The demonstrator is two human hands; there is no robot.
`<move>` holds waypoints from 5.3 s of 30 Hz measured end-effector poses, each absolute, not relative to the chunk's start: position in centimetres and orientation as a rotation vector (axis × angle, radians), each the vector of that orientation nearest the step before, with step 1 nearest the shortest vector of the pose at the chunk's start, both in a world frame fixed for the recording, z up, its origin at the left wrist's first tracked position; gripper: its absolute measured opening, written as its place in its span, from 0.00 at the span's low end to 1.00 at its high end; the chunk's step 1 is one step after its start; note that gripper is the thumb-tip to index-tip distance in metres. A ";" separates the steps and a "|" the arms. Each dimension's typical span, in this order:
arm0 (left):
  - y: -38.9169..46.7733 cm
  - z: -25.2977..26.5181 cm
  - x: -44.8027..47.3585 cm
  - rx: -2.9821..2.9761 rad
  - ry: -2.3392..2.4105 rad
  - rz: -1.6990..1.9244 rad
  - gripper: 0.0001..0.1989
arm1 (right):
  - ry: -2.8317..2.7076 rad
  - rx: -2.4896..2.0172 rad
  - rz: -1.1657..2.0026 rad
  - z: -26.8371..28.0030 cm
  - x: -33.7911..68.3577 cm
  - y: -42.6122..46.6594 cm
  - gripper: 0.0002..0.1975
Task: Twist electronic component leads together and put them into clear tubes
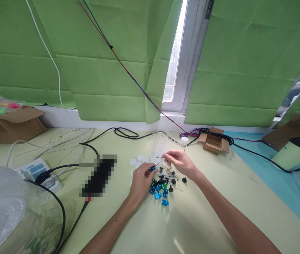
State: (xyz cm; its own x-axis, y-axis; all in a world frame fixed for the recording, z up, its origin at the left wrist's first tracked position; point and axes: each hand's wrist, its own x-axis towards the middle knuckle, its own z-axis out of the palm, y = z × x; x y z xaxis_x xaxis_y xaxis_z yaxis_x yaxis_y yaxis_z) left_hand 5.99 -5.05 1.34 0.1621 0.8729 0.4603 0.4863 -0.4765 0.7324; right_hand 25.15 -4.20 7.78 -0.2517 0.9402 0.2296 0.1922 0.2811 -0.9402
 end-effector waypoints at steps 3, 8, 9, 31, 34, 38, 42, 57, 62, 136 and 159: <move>-5.1 1.4 6.1 2.031 1.276 1.248 0.10 | -1.667 -1.047 1.050 7.7 25.2 -4.2 0.19; -5.3 1.6 6.1 2.048 1.269 1.246 0.09 | -1.667 -1.064 1.049 7.7 25.1 -4.2 0.18; -5.3 1.6 6.1 2.048 1.269 1.247 0.09 | -1.665 -1.066 1.049 7.7 25.1 -4.2 0.18; -5.3 1.1 6.2 2.118 1.189 1.259 0.08 | -1.713 -1.094 1.023 7.9 25.0 -4.4 0.16; -5.4 1.1 6.2 2.125 1.190 1.261 0.08 | -1.717 -1.093 1.022 7.9 25.0 -4.5 0.17; -5.4 1.1 6.3 2.097 1.198 1.243 0.08 | -1.715 -1.096 1.022 7.9 25.0 -4.5 0.17; -5.4 1.0 6.4 2.030 1.188 1.225 0.09 | -1.707 -1.093 1.020 7.6 25.0 -4.4 0.17; -5.8 1.3 6.7 1.929 1.189 1.203 0.09 | -1.700 -1.104 1.018 6.7 24.3 -4.2 0.18; -6.1 1.7 6.8 1.855 1.171 1.165 0.10 | -1.678 -1.090 1.049 6.7 24.3 -4.2 0.18; -6.0 3.6 6.9 1.152 0.979 1.082 0.19 | -2.484 -1.661 0.438 4.4 26.3 -3.5 0.08; -6.0 3.4 7.0 1.144 0.977 1.082 0.18 | -2.615 -1.722 0.239 3.8 26.0 -3.8 0.08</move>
State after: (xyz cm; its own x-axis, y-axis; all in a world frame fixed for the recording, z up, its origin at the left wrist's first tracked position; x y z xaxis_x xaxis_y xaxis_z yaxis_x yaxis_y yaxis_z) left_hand 6.98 -5.97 3.35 0.2088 0.9769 -0.0458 -0.1442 0.0770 0.9865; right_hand 26.04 -3.76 3.80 -0.3987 0.9134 -0.0818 0.9132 0.3871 -0.1276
